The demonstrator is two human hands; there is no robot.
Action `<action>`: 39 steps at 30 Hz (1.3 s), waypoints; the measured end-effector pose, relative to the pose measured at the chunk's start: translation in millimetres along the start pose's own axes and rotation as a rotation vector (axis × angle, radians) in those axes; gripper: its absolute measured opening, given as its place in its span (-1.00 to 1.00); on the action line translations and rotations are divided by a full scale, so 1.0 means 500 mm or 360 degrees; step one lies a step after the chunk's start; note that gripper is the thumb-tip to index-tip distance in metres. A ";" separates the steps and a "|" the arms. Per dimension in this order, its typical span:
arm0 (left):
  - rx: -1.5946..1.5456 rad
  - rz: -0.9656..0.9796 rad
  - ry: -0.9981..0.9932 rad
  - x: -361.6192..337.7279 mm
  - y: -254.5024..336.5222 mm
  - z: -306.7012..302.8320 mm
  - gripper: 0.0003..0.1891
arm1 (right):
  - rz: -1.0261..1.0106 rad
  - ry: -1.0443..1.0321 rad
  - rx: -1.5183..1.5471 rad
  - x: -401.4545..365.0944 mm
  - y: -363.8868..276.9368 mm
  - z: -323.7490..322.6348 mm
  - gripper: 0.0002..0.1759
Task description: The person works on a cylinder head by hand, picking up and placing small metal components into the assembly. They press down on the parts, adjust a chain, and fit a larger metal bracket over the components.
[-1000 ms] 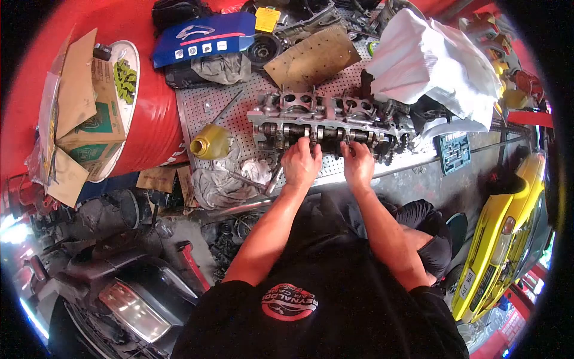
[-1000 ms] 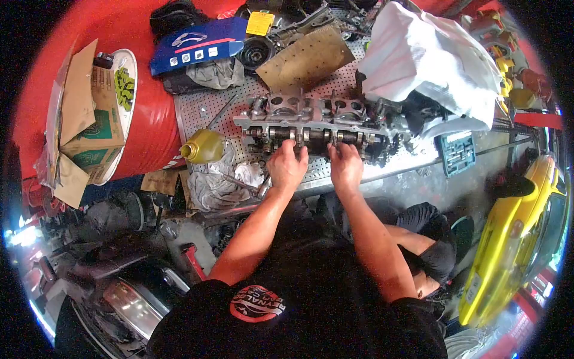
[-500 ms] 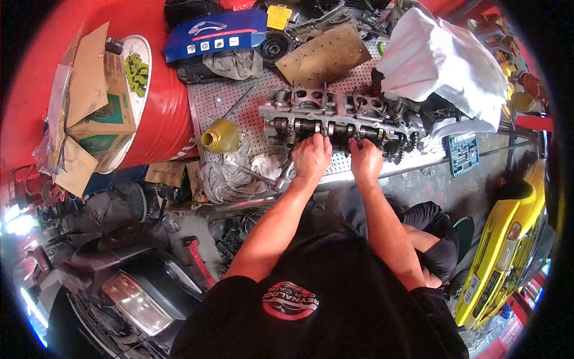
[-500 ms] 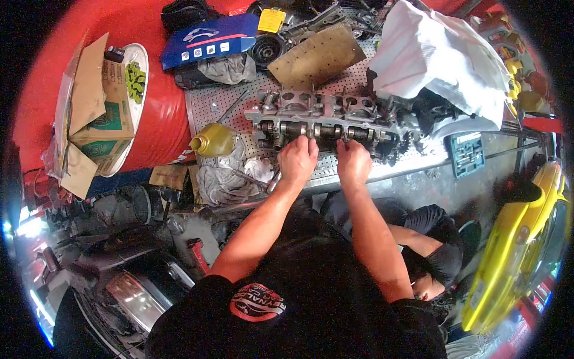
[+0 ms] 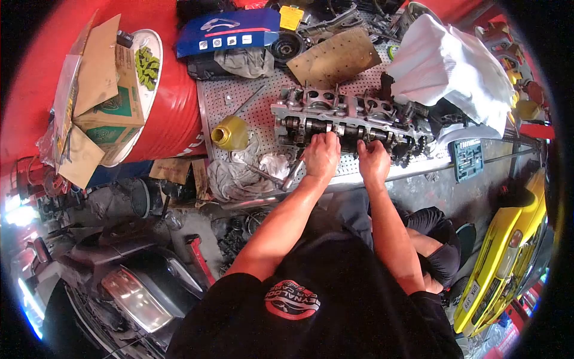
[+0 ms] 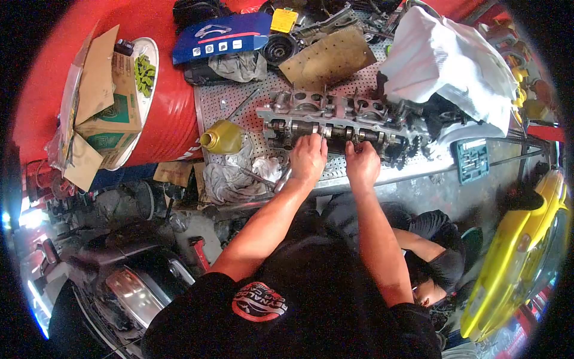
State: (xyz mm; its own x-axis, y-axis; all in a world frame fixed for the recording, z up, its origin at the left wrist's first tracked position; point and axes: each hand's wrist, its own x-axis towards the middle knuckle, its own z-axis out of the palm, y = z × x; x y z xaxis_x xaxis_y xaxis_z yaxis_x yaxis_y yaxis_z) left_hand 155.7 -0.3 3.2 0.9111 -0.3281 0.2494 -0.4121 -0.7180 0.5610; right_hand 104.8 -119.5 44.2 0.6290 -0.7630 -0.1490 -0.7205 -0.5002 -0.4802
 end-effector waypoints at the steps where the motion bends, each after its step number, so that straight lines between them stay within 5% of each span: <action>1: -0.0004 -0.0004 0.0012 0.000 -0.002 0.004 -0.79 | -0.0042 0.0006 -0.0001 0.001 0.006 0.005 -0.68; 7: -0.0164 -0.0173 0.0234 0.007 0.020 -0.018 -0.78 | -0.0113 0.0051 0.0098 0.003 0.007 0.020 -0.68; 18: -0.0356 -0.0020 0.0101 -0.007 0.008 -0.003 -0.79 | -0.0190 0.0071 0.0281 0.001 0.013 0.023 -0.73; 24: -0.0287 -0.0131 0.0113 0.007 0.003 -0.015 -0.70 | -0.0063 0.0093 0.0287 0.003 0.012 0.030 -0.67; 30: 0.0095 0.0080 -0.0076 0.017 -0.003 -0.039 -0.57 | -0.0098 0.0089 0.0313 -0.003 0.026 0.041 -0.66; 39: -0.0119 0.0027 -0.0027 0.022 -0.005 -0.023 -0.79 | 0.0071 0.0126 0.0551 0.007 0.039 0.063 -0.70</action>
State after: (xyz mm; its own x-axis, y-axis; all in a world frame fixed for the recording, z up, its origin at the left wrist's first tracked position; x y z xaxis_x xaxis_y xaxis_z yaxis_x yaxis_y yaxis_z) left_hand 166.8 5.0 13.6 0.9036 -0.3504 0.2463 -0.4252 -0.6648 0.6143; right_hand 102.1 -119.1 7.0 0.5648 -0.8171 -0.1157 -0.5967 -0.3074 -0.7412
